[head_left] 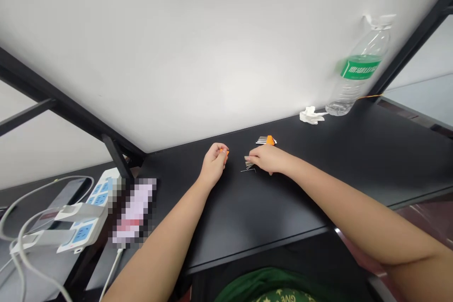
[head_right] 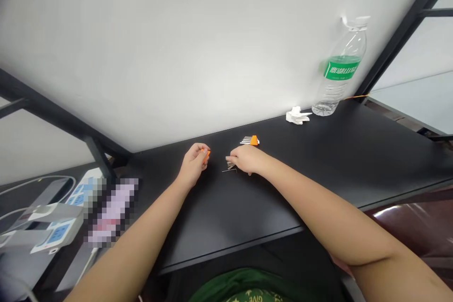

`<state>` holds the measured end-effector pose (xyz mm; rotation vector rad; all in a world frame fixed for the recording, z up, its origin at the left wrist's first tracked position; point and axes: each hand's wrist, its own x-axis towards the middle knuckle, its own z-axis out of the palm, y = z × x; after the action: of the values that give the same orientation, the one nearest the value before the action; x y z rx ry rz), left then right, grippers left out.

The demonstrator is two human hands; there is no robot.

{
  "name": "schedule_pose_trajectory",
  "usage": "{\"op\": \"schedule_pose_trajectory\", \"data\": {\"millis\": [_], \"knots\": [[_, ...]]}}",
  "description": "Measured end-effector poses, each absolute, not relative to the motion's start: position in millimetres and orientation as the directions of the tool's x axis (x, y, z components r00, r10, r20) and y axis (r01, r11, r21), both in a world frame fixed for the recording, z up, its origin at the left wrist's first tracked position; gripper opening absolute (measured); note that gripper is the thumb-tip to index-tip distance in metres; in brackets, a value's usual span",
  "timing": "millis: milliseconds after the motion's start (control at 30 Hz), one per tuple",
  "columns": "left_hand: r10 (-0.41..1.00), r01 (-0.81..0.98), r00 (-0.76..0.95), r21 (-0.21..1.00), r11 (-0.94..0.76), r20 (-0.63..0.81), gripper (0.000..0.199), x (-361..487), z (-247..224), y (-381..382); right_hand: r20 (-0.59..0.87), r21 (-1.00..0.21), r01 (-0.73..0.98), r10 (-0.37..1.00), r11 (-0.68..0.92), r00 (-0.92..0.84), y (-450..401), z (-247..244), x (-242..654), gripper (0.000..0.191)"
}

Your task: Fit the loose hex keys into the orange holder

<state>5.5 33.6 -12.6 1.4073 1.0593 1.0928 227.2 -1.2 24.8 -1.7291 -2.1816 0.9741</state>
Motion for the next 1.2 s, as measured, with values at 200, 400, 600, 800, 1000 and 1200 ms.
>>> {"op": "schedule_pose_trajectory", "data": {"millis": [200,400,600,800,1000,1200], "knots": [[0.972,0.062,0.219,0.993,-0.099,0.083,0.027,6,-14,34,-0.074,-0.515,0.834,0.959,0.197,-0.272,6,25,235,0.050],[0.975,0.034,0.211,0.997,-0.075,0.066,0.024,6,-11,32,0.077,-0.524,0.802,0.954,0.285,-0.289,8,25,246,0.049],[0.969,-0.073,0.245,0.997,-0.020,0.037,0.031,7,-9,29,0.129,-0.585,0.762,0.959,0.279,-0.252,11,21,248,0.038],[0.942,-0.211,0.333,0.977,0.033,0.040,0.044,9,-6,24,0.106,-0.693,0.664,0.950,0.281,-0.292,7,20,240,0.027],[0.893,-0.247,0.449,0.964,0.099,0.023,0.043,12,1,16,0.268,-0.586,0.680,0.897,0.441,-0.350,1,19,232,0.029],[0.865,-0.222,0.501,0.967,0.126,0.002,0.046,17,1,11,0.312,-0.330,0.827,0.880,0.454,-0.359,-2,16,229,0.031]]}}
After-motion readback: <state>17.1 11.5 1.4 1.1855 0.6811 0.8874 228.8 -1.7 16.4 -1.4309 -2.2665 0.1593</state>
